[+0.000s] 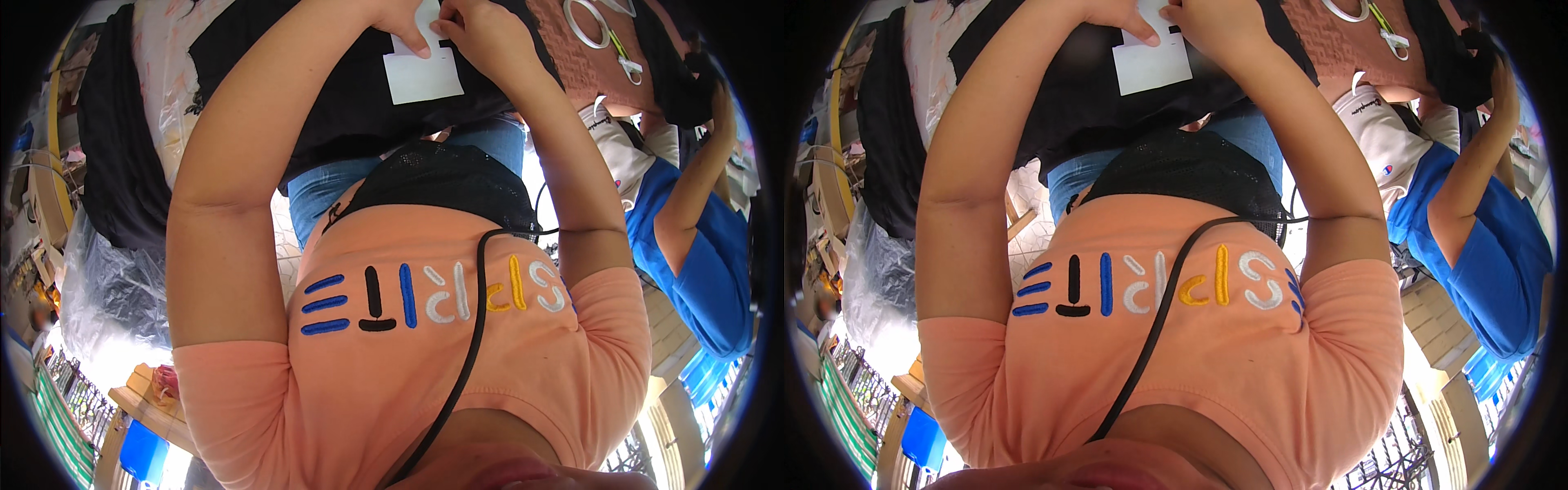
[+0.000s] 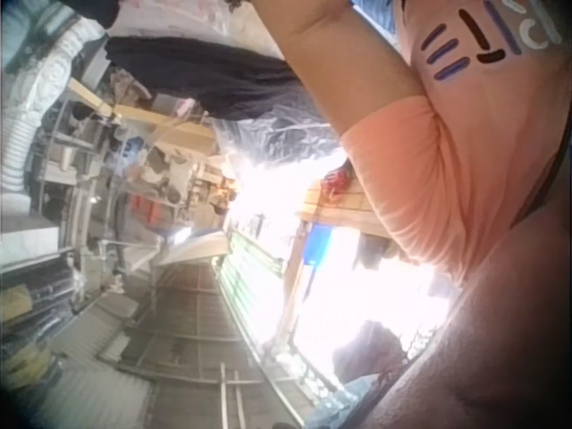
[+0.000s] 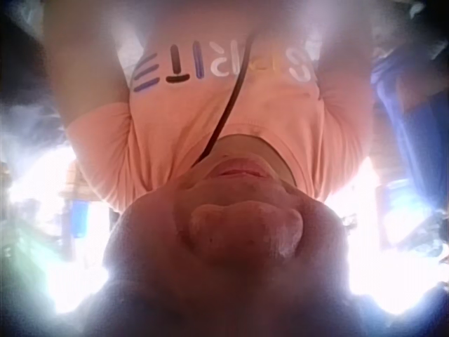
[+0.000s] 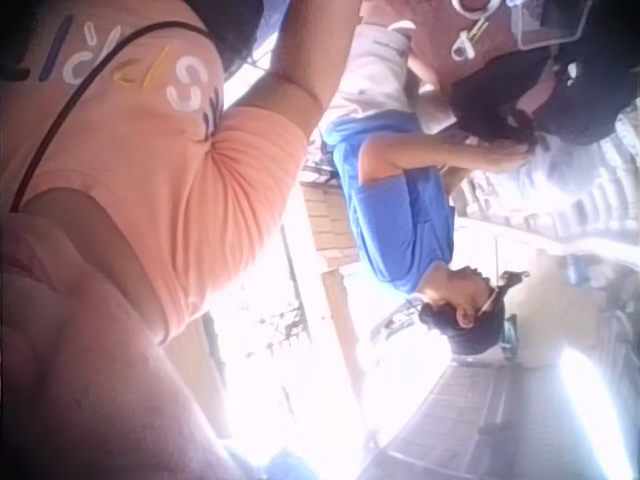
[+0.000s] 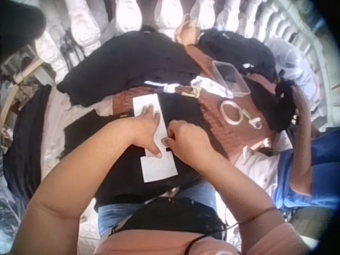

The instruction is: The person places a paper template on a black garment, aligns it, and then applies a small white adhesive label to the fabric by hand.

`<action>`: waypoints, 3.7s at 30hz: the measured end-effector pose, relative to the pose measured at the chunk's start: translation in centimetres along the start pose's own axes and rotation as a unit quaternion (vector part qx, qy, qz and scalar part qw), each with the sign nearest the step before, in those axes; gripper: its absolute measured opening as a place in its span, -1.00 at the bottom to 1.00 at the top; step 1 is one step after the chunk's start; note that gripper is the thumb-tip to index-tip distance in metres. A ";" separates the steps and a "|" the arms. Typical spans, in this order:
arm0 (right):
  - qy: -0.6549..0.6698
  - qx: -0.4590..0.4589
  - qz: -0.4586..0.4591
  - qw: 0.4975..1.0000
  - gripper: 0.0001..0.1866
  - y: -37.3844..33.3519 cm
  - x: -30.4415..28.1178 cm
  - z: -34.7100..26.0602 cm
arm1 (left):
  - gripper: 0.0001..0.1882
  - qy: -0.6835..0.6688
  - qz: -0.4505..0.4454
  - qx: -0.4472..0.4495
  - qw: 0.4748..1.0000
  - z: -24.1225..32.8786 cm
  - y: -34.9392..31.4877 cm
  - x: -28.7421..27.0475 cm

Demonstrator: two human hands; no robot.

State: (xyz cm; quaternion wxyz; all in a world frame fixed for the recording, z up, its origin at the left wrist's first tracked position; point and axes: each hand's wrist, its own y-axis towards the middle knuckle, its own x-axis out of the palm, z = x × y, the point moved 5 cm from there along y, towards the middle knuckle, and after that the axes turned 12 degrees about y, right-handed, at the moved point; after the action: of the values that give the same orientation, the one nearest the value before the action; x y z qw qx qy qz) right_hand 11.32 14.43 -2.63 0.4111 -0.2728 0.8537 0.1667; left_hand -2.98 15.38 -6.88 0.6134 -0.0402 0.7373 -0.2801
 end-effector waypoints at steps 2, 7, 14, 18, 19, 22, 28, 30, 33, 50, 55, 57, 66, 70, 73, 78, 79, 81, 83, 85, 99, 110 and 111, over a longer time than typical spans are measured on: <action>0.002 -0.040 0.006 0.999 -0.88 0.1 0.9 0.9 | 0.46 0.000 0.010 0.011 1.000 0.3 0.2 -0.1; 0.006 -0.148 -0.050 0.988 -0.95 -0.3 0.4 0.9 | 0.44 -0.001 0.018 0.021 1.000 0.5 0.3 0.0; 0.055 -0.053 0.039 0.996 -0.86 -0.9 -0.9 1.0 | 0.45 0.010 0.023 0.019 1.000 0.2 0.4 0.2; 0.041 -0.029 0.033 0.998 -0.83 -0.9 0.2 0.8 | 0.46 0.005 0.023 0.020 1.000 0.1 0.5 0.2; 0.049 -0.026 0.033 0.998 -0.84 -0.9 0.3 0.8 | 0.46 0.005 0.019 0.017 1.000 0.1 0.5 0.3; 0.054 -0.045 0.034 0.997 -0.85 -0.7 0.4 1.1 | 0.46 0.001 0.017 0.017 1.000 0.3 0.6 0.3; 0.064 -0.057 0.043 0.995 -0.89 -0.6 0.4 0.3 | 0.46 0.010 0.006 0.014 1.000 0.3 0.3 0.1; 0.054 -0.072 0.044 0.995 -0.90 -0.7 0.5 0.4 | 0.46 -0.001 0.014 0.018 1.000 0.2 0.4 0.1; 0.042 -0.075 0.020 0.996 -0.91 -0.9 0.6 1.5 | 0.45 -0.006 0.019 0.016 1.000 0.3 0.3 0.1; 0.068 -0.086 0.010 0.994 -0.90 -2.4 -1.5 1.3 | 0.46 0.003 0.008 0.008 1.000 0.4 0.0 -0.2; 0.074 -0.060 -0.013 0.995 -0.90 -2.5 -1.4 1.4 | 0.46 -0.002 0.008 0.006 1.000 0.3 -0.1 -0.1; 0.072 -0.055 -0.018 0.996 -0.90 -2.5 -1.3 1.4 | 0.45 -0.003 0.012 0.006 1.000 0.2 -0.1 0.0; 0.051 -0.068 -0.014 0.996 -0.89 -2.3 -1.0 1.6 | 0.46 0.002 0.015 0.012 1.000 0.3 0.1 -0.1; 0.058 -0.058 -0.017 0.997 -0.89 -2.3 -1.0 1.4 | 0.46 0.005 0.014 0.012 1.000 0.2 0.2 -0.1; 0.057 -0.059 -0.018 0.996 -0.89 -2.3 -1.0 1.3 | 0.46 0.021 0.028 0.010 0.999 0.1 0.5 0.5; 0.051 -0.062 -0.018 0.997 -0.89 -2.4 -1.0 1.4 | 0.46 0.004 0.013 0.013 1.000 0.3 0.1 0.0; 0.047 -0.062 -0.018 0.997 -0.89 -2.3 -1.0 1.4 | 0.46 0.005 0.013 0.011 1.000 0.3 0.1 0.0; 0.042 -0.065 -0.016 0.997 -0.89 -2.4 -1.0 1.3 | 0.46 0.005 0.009 0.010 1.000 0.2 0.1 0.0; 0.040 -0.072 -0.013 0.997 -0.89 -2.4 -0.9 1.3 | 0.46 0.006 0.008 0.009 1.000 0.2 0.1 0.0; 0.045 -0.076 -0.008 0.996 -0.89 -2.6 -1.0 1.1 | 0.47 0.010 0.008 0.009 1.000 0.3 0.2 0.0; 0.033 -0.081 -0.005 0.996 -0.89 -2.7 -0.9 0.8 | 0.47 0.004 0.011 0.011 1.000 0.3 0.0 0.0; 0.036 -0.074 -0.010 0.997 -0.90 -2.5 -1.0 0.9 | 0.46 0.004 0.009 0.008 1.000 0.3 0.0 -0.2; 0.046 -0.071 0.002 0.996 -0.90 -2.5 -1.3 1.0 | 0.46 0.001 0.010 0.009 1.000 0.2 0.0 -0.1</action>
State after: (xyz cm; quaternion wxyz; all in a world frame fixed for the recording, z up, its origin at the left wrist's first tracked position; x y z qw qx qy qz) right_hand 14.10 13.40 -2.32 0.3504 -0.3072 0.8582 0.2152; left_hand -2.77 15.36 -6.79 0.6155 -0.0264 0.7359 -0.2807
